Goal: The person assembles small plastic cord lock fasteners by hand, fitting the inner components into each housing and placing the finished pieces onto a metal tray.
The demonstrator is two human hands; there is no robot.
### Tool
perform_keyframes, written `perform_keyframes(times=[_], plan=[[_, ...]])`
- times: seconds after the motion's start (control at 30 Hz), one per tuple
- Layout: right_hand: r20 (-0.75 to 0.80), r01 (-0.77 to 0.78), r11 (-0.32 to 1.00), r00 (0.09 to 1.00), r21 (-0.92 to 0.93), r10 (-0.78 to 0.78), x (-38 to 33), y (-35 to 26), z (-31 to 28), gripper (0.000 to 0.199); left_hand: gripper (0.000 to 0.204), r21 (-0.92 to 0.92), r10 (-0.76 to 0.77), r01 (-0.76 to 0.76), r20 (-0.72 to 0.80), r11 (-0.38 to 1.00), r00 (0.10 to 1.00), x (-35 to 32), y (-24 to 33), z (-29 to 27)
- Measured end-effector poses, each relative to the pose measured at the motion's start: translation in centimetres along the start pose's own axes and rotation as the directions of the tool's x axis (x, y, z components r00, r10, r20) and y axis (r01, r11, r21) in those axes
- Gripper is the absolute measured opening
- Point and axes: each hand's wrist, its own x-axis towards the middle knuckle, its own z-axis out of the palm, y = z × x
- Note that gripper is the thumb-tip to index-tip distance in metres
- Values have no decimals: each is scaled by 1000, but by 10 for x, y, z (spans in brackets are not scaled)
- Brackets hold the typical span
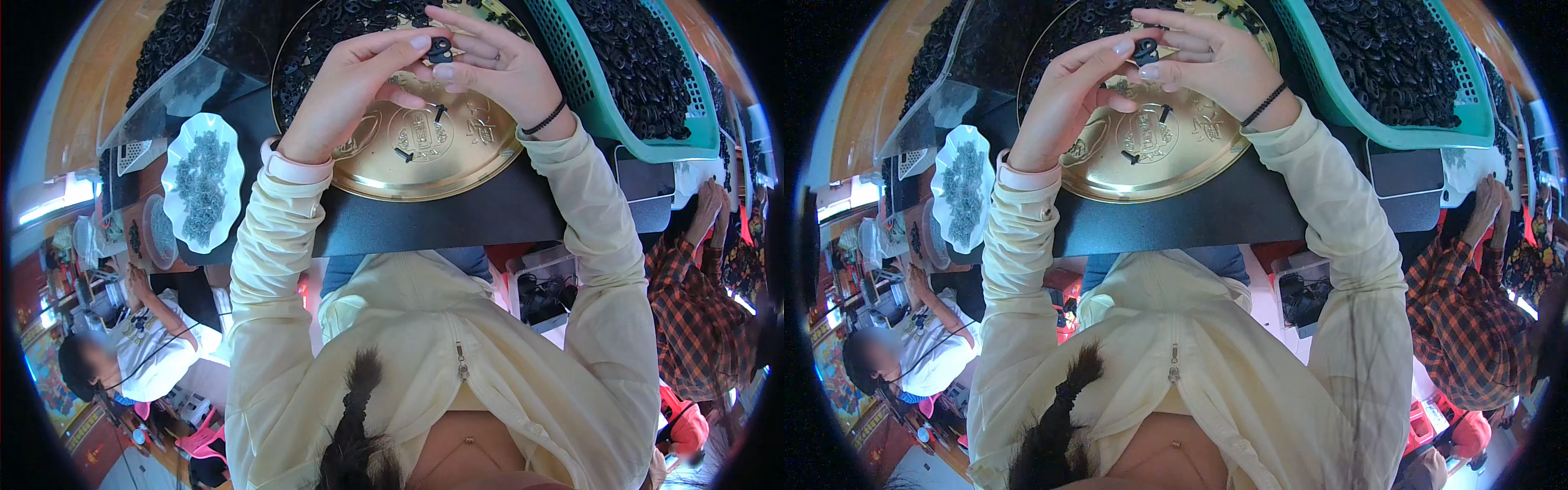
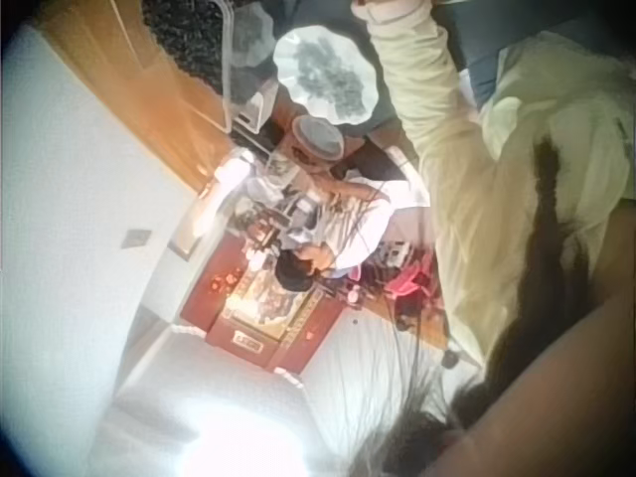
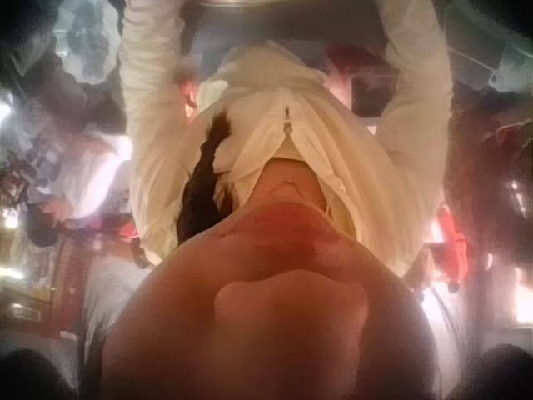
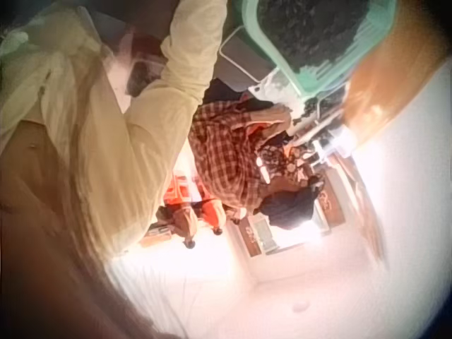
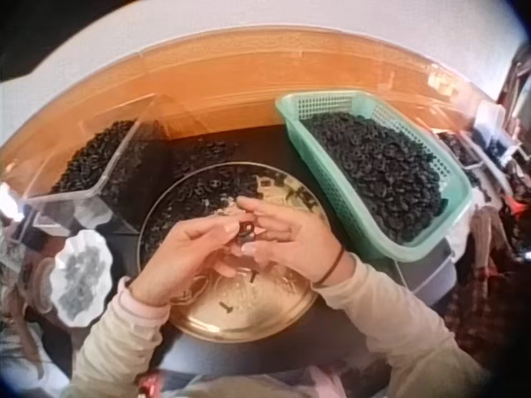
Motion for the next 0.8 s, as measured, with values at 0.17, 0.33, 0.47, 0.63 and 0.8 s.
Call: perform_keyframes(times=[0.17,0.33,0.47,0.63,0.8], plan=[[-62,-325,944,943,65,328,0,5,-4,53,27,111,96,-87,-77,990,992,0,3,2],[-177,-128,990,977,-57,116,-2,30,-10,38,28,118,133,-121,-94,986,987,1,3,0],[-166,-6,1000,986,2,6,-8,34,-10,33,27,168,154,-137,-91,976,984,0,3,-1],[-191,-128,990,975,-51,116,-5,32,-11,32,27,188,136,-113,-110,976,985,1,1,-1],[-151,-54,996,988,-65,43,-7,32,-7,36,27,190,105,-81,-117,978,988,0,0,-2]])
